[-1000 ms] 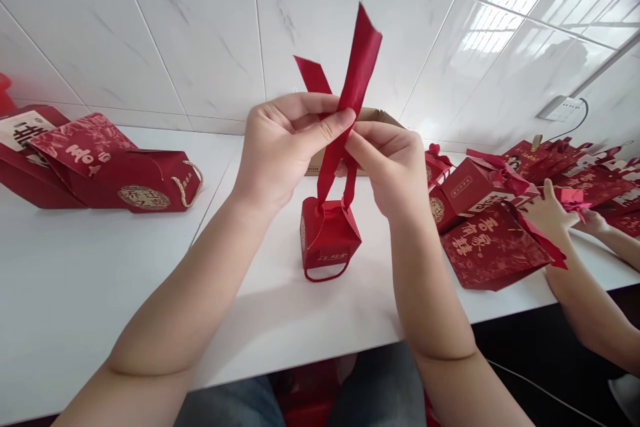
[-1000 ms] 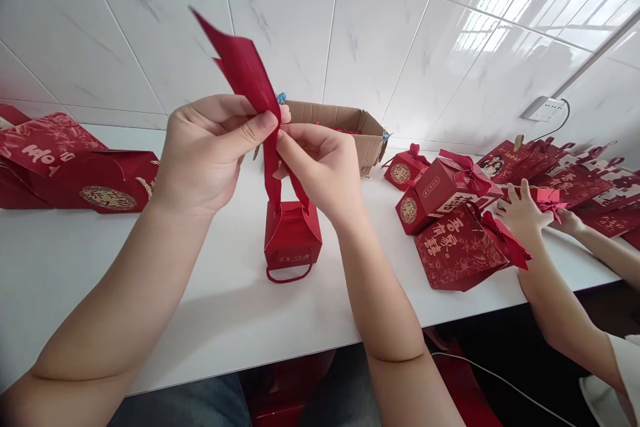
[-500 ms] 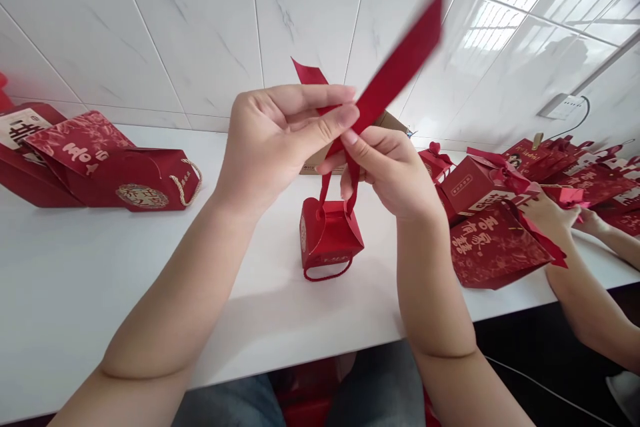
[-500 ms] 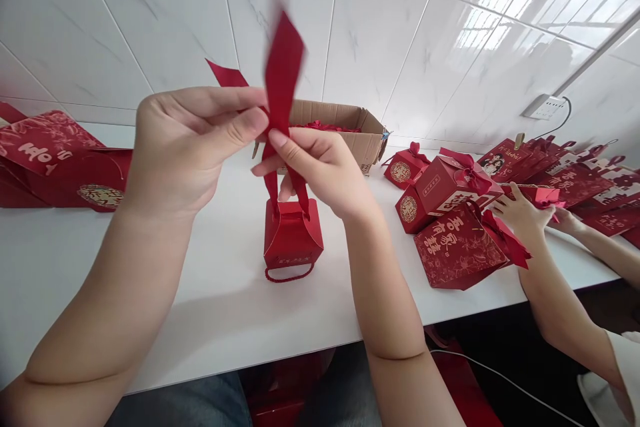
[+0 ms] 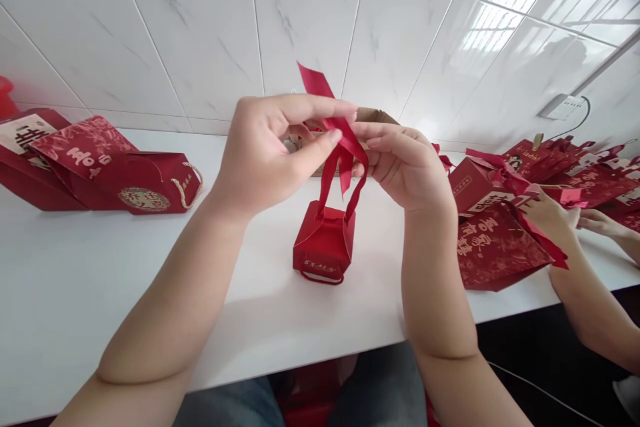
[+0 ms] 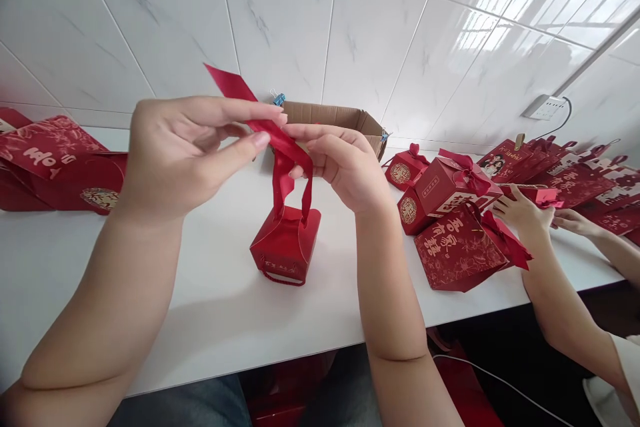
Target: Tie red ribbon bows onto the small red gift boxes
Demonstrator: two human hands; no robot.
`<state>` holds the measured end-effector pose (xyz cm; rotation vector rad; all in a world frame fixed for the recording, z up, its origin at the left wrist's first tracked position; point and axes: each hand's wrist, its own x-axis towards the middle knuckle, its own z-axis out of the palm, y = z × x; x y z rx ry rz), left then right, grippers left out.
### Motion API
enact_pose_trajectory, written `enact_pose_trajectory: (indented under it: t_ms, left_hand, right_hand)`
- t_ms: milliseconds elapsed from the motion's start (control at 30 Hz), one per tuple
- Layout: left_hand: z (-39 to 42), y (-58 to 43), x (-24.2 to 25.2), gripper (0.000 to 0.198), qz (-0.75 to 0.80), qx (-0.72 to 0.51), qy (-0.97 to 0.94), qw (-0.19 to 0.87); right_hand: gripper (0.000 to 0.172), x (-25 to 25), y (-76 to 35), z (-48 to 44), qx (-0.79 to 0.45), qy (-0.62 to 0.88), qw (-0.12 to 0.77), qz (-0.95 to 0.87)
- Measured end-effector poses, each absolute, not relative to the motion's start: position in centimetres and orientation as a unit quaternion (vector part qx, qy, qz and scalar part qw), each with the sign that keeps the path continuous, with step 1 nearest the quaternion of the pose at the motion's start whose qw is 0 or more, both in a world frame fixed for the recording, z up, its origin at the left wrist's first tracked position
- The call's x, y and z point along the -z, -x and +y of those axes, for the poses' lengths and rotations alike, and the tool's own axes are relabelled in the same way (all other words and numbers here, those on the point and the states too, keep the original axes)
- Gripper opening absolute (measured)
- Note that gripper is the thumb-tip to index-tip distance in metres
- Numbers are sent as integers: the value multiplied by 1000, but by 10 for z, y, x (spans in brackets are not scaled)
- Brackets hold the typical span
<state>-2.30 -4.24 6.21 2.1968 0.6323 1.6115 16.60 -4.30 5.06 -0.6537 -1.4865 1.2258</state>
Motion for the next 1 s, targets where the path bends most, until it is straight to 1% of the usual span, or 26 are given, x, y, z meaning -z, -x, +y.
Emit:
enact_pose_trajectory:
  t_ms: [67,233,300,467,633,700,800,900,1000]
  left_hand:
    - [-39,26,-64,24,216,-560,-776,193]
    - [-33,29,-58,55,256,-481,-787,289]
    - [-30,28,-53,59,273,-465,-778,322]
    - [-28,27,-54,51,318,-487,-738,343]
    - [-31,29,-59,22,320,-494,-739,329]
    - [-31,27,-58,20,317,-491,-750,311]
    - [-32,22,-56,22,321,-474,-764,298]
    - [-34,20,-57,11,299,-459,-769,328]
    - [-35,23,-60,9,292,-485,-750,343]
  right_hand:
    - [25,-51,-168,-44,-510,279,522,-624]
    - [23,-52,-170,-47,-501,276,520,-635]
    - [22,-51,-171,-48,-494,274,522,-639]
    - [24,-48,-174,-46,-451,302,550,-634]
    - [25,-44,-174,-37,-407,344,592,-604]
    - [24,-44,-171,-38,-406,335,595,-608]
    - [23,-48,-167,-44,-425,318,575,-623]
    - [21,-51,-165,-49,-430,318,568,-626]
    - [18,-51,-166,-48,-423,330,593,-600]
